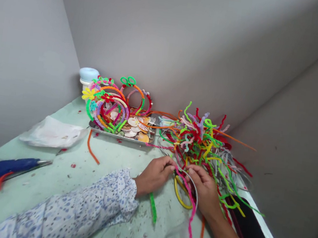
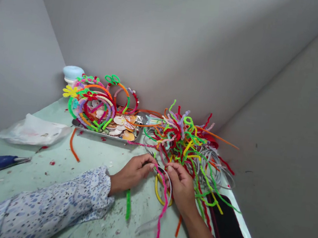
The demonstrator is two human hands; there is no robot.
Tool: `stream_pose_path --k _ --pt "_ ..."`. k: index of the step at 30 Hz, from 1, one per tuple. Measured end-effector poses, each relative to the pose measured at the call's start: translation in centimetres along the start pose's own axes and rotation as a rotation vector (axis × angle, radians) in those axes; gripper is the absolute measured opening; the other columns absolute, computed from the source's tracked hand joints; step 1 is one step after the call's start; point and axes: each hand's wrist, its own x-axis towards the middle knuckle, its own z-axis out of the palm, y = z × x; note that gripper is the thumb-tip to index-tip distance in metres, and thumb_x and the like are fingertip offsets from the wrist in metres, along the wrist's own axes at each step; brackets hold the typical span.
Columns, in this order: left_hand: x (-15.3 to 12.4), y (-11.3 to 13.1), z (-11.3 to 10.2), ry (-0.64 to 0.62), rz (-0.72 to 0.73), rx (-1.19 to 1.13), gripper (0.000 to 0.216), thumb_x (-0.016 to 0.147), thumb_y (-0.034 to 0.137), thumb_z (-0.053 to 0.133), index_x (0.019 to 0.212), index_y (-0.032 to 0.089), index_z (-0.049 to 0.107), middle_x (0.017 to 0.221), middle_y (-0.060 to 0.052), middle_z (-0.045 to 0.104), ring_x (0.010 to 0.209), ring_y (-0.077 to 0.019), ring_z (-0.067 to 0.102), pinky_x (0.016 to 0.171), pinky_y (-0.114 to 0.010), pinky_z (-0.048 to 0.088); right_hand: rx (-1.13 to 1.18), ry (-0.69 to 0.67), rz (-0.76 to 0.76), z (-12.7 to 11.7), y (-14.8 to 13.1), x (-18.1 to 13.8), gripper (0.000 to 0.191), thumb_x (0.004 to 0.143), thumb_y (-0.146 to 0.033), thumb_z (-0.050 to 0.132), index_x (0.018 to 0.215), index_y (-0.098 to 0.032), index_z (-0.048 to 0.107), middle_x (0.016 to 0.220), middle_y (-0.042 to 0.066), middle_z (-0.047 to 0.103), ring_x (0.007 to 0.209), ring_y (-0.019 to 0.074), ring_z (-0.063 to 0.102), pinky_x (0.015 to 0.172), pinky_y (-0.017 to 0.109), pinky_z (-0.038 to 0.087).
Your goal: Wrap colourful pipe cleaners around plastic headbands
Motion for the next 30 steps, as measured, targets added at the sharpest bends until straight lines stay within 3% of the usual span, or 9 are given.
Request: stream_pose_path --k 5,11,15,20,30 --pt "0.0 -0.4 0.8 -0.041 -0.159 -0.330 0.014 0.083 0.028 0.047 0.086 0.015 0.053 0.063 0.004 0.049 0.049 -0.0062 0.043 0.048 -0.018 0.034 -0.102 -0.044 -0.106 0.6 0.1 0.2 0.026 0.072 -0.039 0.067 0.087 -0.018 0.065 0.077 0.004 0.066 0.067 0.0159 0.060 0.059 0.025 0.048" --pt "0.1 0.1 0.9 -0.057 -0.207 -0.472 0.015 0.083 0.029 0.049 0.086 0.015 0.050 0.065 0.003 0.051 0.045 -0.0048 0.043 0.044 -0.017 0.033 -0.214 -0.085 -0.258 0.5 1.4 0.5 0.023 0.076 -0.036 0.064 0.092 -0.019 0.064 0.079 0.005 0.066 0.072 0.0189 0.062 0.067 0.030 0.050" --pt "0.0 0.3 1.0 -0.050 -0.201 -0.510 0.016 0.083 0.030 0.049 0.085 0.015 0.049 0.063 0.003 0.051 0.044 -0.0045 0.042 0.044 -0.017 0.032 -0.260 -0.130 -0.345 0.5 1.7 0.4 0.025 0.078 -0.033 0.063 0.099 -0.019 0.061 0.090 0.007 0.064 0.079 0.0192 0.062 0.072 0.031 0.050" --pt "-0.4 0.2 1.5 -0.067 -0.182 -0.484 0.017 0.085 0.032 0.047 0.088 0.015 0.050 0.057 0.005 0.049 0.044 -0.0054 0.041 0.045 -0.018 0.032 -0.355 -0.071 -0.367 0.7 1.1 -0.1 0.024 0.079 -0.034 0.062 0.097 -0.020 0.059 0.085 0.005 0.064 0.075 0.0183 0.061 0.068 0.029 0.050" --pt "-0.7 0.1 1.9 -0.081 -0.169 -0.480 0.020 0.086 0.035 0.047 0.089 0.016 0.049 0.068 0.002 0.056 0.046 -0.0048 0.044 0.047 -0.018 0.037 -0.473 -0.011 -0.461 0.8 -0.2 -0.5 0.015 0.085 -0.030 0.052 0.088 -0.020 0.063 0.085 0.005 0.064 0.081 0.0190 0.060 0.073 0.030 0.047"
